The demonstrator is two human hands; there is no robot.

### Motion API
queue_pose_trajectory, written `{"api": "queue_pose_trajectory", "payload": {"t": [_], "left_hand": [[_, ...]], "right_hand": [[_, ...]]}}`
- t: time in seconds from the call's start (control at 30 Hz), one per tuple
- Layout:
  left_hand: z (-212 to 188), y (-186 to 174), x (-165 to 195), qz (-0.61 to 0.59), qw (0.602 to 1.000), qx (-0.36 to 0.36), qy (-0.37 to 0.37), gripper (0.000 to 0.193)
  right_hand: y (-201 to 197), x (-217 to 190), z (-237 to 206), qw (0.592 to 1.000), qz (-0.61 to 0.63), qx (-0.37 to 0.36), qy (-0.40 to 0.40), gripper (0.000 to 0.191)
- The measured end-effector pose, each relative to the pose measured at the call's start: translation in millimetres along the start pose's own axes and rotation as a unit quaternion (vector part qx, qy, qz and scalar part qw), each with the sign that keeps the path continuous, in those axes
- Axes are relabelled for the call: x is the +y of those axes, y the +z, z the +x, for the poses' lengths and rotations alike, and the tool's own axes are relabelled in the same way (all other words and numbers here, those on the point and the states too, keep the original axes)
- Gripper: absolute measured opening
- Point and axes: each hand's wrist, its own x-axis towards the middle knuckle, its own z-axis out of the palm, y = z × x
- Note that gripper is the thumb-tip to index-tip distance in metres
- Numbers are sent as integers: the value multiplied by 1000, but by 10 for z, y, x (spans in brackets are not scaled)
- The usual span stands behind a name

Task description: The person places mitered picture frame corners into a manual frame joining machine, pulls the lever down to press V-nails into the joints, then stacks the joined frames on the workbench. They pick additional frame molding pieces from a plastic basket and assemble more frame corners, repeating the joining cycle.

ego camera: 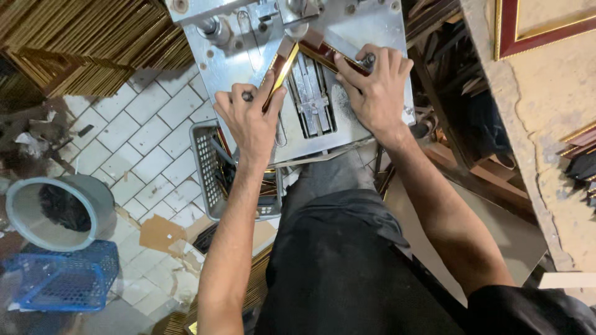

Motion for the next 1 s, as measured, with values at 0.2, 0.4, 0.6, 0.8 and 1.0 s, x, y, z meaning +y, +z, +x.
{"api": "queue_pose_trajectory", "payload": {"t": [0.2, 0.4, 0.6, 0.8, 1.0], "left_hand": [[47, -19, 63, 31, 999, -18, -10, 30], [-26, 100, -42, 20, 999, 12, 29, 28], [-168, 100, -87, 63, 992, 50, 94, 29], [-366, 79, 452, 43, 985, 166, 10, 18], [-330, 1027, 2793, -305, 917, -206, 155, 30]], "right_hand": [[-26, -33, 162, 999, -13, -38, 4, 31], [94, 70, 18, 998, 44, 39, 23, 25], [-217, 50, -29, 994, 74, 82, 20, 26], [-861, 74, -602, 949, 225, 196, 102, 25], [-2214, 1180, -2063, 944, 63, 236, 221, 27]]}}
